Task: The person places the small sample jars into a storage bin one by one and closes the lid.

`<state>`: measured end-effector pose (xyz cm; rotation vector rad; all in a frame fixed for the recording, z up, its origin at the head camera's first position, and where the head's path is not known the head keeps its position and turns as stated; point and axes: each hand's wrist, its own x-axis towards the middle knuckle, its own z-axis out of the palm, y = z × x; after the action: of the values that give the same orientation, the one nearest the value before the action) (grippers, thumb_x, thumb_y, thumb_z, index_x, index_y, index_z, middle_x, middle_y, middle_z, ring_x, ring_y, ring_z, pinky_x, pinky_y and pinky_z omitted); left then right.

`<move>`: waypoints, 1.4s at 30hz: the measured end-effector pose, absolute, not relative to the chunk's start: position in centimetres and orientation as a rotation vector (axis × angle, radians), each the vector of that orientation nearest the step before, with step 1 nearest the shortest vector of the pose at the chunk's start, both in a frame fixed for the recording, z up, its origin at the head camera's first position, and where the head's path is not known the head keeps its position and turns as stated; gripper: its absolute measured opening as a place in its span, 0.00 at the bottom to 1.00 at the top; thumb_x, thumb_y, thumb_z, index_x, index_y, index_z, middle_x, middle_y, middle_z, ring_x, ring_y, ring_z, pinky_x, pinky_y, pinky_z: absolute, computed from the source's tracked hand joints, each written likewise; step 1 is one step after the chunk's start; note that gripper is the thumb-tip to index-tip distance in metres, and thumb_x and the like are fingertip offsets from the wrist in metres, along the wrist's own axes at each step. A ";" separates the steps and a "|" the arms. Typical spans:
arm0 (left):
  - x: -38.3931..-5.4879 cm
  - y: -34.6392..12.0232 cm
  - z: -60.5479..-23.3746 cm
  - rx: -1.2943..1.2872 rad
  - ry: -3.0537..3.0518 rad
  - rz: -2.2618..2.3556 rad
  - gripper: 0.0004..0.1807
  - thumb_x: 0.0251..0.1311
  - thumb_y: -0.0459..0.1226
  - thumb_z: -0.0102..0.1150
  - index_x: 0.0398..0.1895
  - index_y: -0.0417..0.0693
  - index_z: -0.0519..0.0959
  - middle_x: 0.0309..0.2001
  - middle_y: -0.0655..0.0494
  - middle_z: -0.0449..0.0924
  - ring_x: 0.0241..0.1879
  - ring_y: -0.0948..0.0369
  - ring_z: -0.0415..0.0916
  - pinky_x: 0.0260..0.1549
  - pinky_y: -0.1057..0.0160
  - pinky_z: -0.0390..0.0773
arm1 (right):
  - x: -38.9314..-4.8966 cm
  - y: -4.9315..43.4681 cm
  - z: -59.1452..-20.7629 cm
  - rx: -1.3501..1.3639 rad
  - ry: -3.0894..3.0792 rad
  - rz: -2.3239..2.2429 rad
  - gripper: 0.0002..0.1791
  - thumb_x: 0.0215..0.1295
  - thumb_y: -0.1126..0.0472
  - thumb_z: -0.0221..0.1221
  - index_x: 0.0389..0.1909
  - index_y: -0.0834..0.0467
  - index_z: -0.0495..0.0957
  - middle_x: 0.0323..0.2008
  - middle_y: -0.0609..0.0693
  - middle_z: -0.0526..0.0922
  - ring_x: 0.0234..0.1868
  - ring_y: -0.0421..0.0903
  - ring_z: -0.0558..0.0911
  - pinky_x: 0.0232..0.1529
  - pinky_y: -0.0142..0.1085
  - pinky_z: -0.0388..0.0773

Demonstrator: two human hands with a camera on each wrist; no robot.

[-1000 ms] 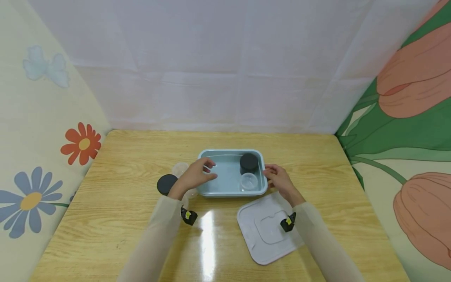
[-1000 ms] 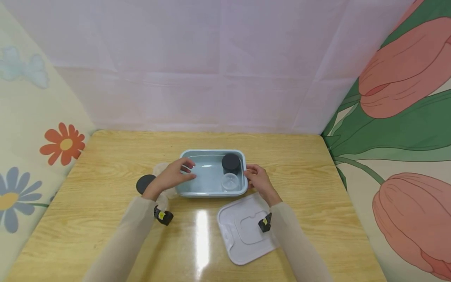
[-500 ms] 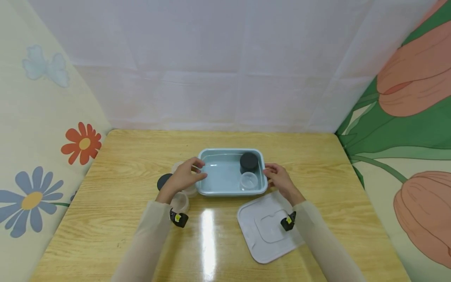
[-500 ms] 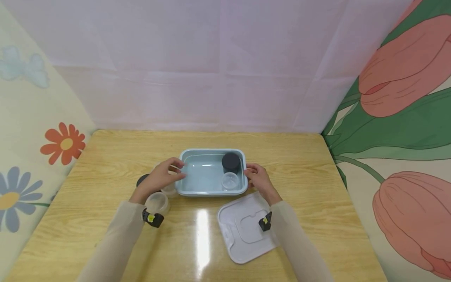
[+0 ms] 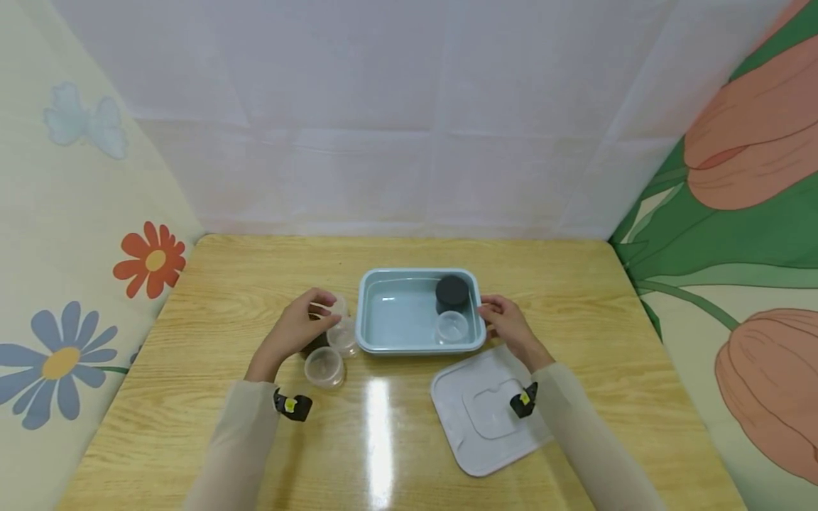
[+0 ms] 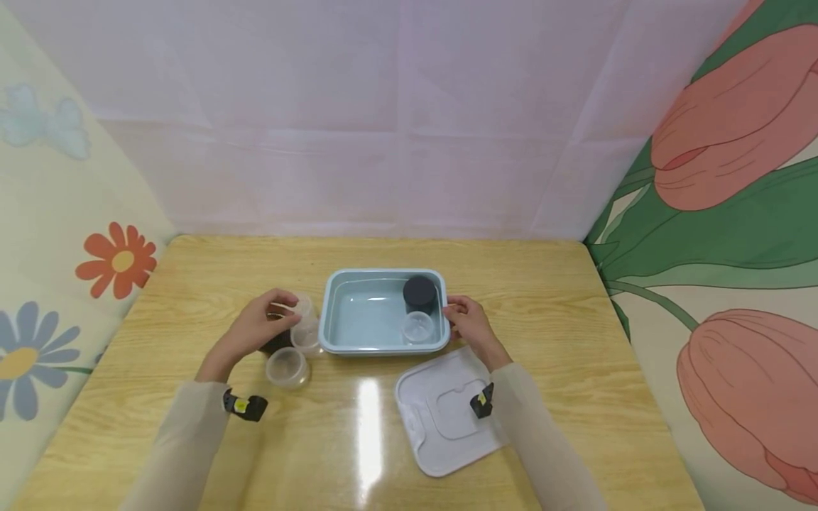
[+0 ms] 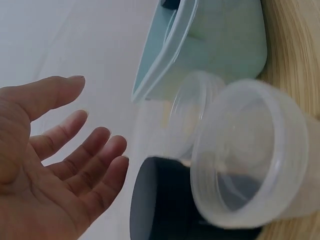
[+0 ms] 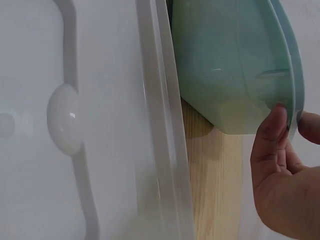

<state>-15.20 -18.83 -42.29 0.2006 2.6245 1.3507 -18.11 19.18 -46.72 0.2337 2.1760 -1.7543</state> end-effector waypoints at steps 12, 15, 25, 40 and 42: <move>-14.0 -21.7 -42.4 0.095 2.628 1.355 0.24 0.65 0.41 0.57 0.58 0.36 0.67 0.57 0.36 0.70 0.55 0.43 0.71 0.44 0.54 0.76 | -18.1 19.3 -46.7 0.251 2.171 -1.747 0.21 0.71 0.63 0.50 0.63 0.65 0.67 0.40 0.51 0.78 0.29 0.38 0.75 0.29 0.30 0.75; -13.8 -21.9 -42.7 0.081 2.633 1.346 0.25 0.64 0.42 0.57 0.58 0.36 0.67 0.59 0.36 0.69 0.57 0.42 0.69 0.47 0.50 0.76 | -18.2 19.3 -46.7 0.247 2.168 -1.750 0.21 0.71 0.63 0.50 0.63 0.65 0.66 0.40 0.50 0.78 0.30 0.37 0.75 0.29 0.30 0.75; -13.3 -22.6 -43.2 0.065 2.674 1.402 0.29 0.61 0.40 0.61 0.60 0.35 0.66 0.60 0.35 0.66 0.58 0.42 0.66 0.54 0.45 0.71 | -18.2 19.3 -46.7 0.253 2.155 -1.762 0.21 0.71 0.64 0.50 0.63 0.65 0.66 0.39 0.49 0.79 0.29 0.38 0.76 0.29 0.30 0.75; -13.0 -23.3 -44.5 0.059 2.629 1.341 0.38 0.57 0.40 0.65 0.67 0.36 0.60 0.62 0.32 0.62 0.58 0.38 0.65 0.54 0.41 0.69 | -18.3 19.2 -47.0 0.254 2.161 -1.761 0.22 0.71 0.63 0.51 0.63 0.66 0.66 0.39 0.50 0.79 0.28 0.38 0.76 0.28 0.29 0.75; -13.0 -23.2 -44.6 0.052 2.623 1.337 0.38 0.57 0.39 0.65 0.67 0.36 0.60 0.62 0.32 0.62 0.58 0.38 0.64 0.53 0.41 0.69 | -18.3 19.2 -47.0 0.256 2.164 -1.759 0.21 0.71 0.63 0.51 0.62 0.66 0.67 0.38 0.49 0.79 0.28 0.39 0.76 0.28 0.29 0.75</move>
<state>-13.03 -23.23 -44.56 0.0523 2.6228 1.3367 -18.30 19.24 -47.03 0.2558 2.1636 -1.7593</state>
